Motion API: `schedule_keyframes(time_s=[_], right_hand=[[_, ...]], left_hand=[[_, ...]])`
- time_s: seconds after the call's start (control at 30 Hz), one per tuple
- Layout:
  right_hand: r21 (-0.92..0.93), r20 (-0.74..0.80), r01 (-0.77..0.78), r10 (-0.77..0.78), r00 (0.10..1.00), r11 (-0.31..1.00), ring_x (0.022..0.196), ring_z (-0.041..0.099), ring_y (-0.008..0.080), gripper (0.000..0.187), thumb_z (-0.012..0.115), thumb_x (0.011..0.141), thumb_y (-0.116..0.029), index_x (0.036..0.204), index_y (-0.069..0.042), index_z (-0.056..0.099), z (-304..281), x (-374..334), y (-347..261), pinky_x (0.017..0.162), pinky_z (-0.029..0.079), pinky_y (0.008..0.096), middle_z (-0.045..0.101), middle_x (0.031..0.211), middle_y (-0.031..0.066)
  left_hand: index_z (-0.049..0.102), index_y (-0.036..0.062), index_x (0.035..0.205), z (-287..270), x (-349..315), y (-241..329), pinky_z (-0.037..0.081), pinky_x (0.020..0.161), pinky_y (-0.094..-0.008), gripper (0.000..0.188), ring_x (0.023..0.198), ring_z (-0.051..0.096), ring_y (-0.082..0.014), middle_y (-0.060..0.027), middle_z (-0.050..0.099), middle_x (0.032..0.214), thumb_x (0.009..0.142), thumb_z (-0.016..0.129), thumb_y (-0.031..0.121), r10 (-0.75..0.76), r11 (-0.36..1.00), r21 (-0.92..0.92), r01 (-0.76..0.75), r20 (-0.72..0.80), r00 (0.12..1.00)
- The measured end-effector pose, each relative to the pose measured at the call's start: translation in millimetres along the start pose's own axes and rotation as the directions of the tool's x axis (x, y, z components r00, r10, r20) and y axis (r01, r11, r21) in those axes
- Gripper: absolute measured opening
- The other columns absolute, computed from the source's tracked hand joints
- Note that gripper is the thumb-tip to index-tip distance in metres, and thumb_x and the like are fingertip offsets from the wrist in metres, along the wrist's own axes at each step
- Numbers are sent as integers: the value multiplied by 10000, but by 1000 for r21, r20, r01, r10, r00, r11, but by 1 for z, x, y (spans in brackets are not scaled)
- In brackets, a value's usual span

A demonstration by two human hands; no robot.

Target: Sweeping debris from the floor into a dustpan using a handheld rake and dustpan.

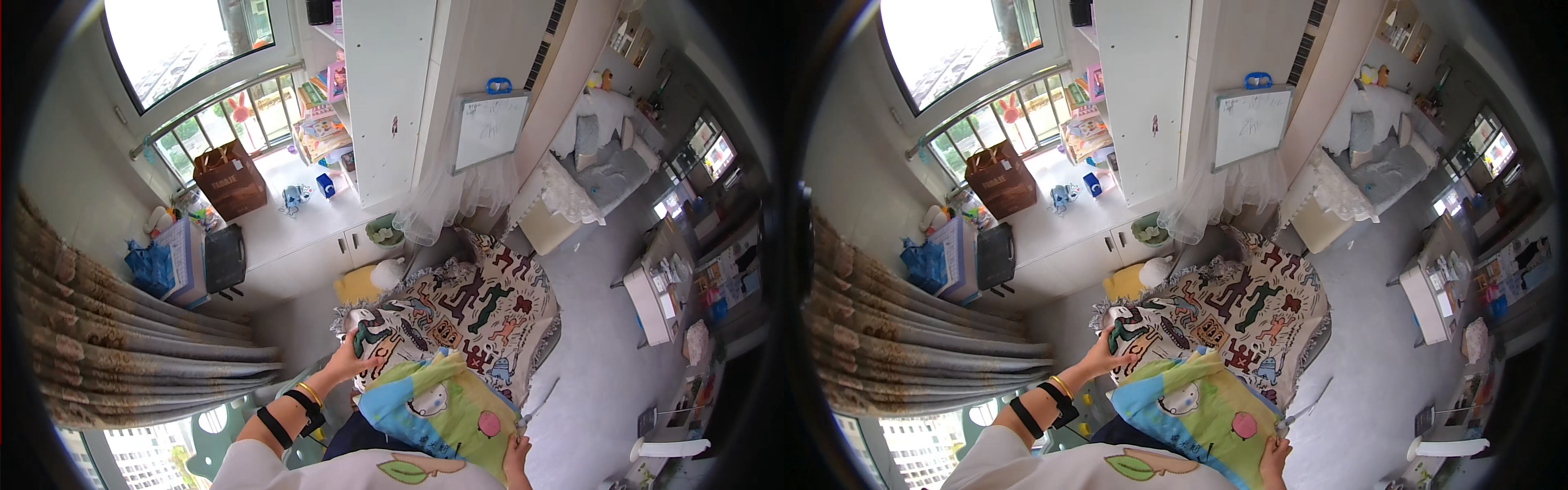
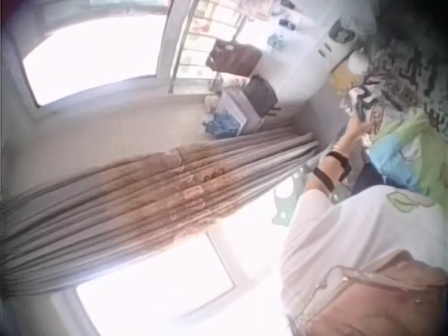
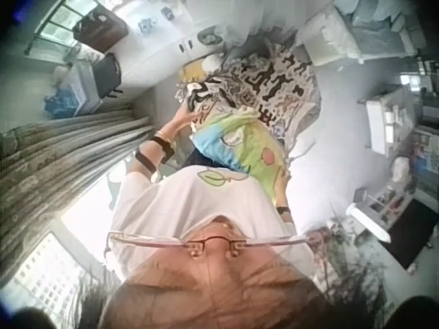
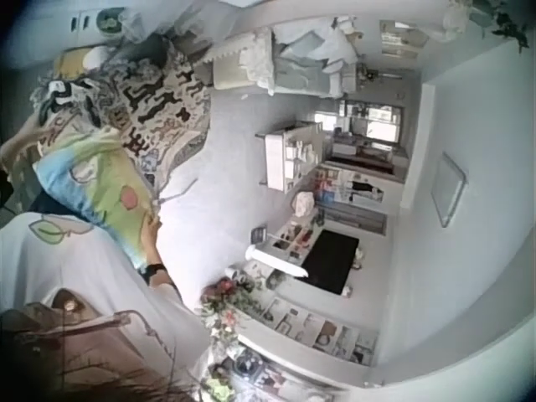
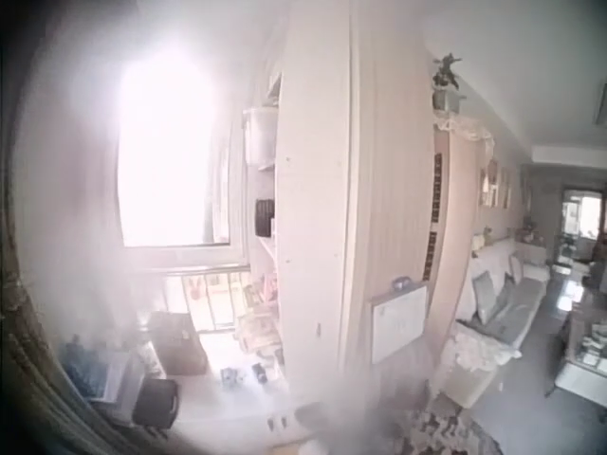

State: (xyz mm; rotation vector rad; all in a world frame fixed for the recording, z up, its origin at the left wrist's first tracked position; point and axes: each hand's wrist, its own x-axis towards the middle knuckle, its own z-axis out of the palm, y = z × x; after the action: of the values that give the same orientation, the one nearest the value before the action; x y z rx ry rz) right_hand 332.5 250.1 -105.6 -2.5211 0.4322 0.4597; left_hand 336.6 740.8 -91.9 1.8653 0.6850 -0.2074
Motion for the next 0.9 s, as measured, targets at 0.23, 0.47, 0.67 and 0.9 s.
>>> schedule_keyframes(time_s=[0.23, 0.47, 0.67, 0.9], right_hand=[[30, -48, -62, 63, 997, 998, 960, 383, 349, 394, 440, 865, -338, 1057, -1, 371, 25, -11, -14, 837, 333, 409, 370, 1006, 222], [31, -87, -109, 111, 990, 994, 932, 378, 349, 366, 431, 870, -328, 1024, -2, 367, 27, -2, -17, 830, 315, 423, 363, 1002, 228], [86, -168, -101, 115, 979, 991, 909, 386, 356, 341, 434, 868, -301, 985, 13, 369, 19, 52, -35, 820, 326, 423, 365, 976, 231], [178, -277, -97, 144, 950, 979, 905, 385, 346, 392, 462, 855, -320, 982, 44, 391, 9, 114, -46, 815, 320, 421, 392, 969, 237]], left_hand=[[226, -5, 1310, -26, 38, 30, 375, 928, -339, 1071, 1111, 484, -307, -221, 482, 1182, 556, 744, 553, 9, 992, 126, -21, 94, 996], [242, -10, 1299, -25, 65, 56, 408, 885, -355, 1028, 1067, 510, -331, -233, 498, 1154, 585, 720, 554, 36, 985, 159, -62, 163, 986], [262, -56, 1271, -9, 126, 85, 407, 879, -363, 1023, 1059, 508, -345, -268, 492, 1140, 596, 703, 573, 214, 951, 200, -236, 124, 969], [250, -72, 1276, 23, 186, 109, 389, 905, -362, 1054, 1077, 495, -350, -278, 481, 1151, 593, 686, 604, 288, 941, 141, -306, 135, 948]])
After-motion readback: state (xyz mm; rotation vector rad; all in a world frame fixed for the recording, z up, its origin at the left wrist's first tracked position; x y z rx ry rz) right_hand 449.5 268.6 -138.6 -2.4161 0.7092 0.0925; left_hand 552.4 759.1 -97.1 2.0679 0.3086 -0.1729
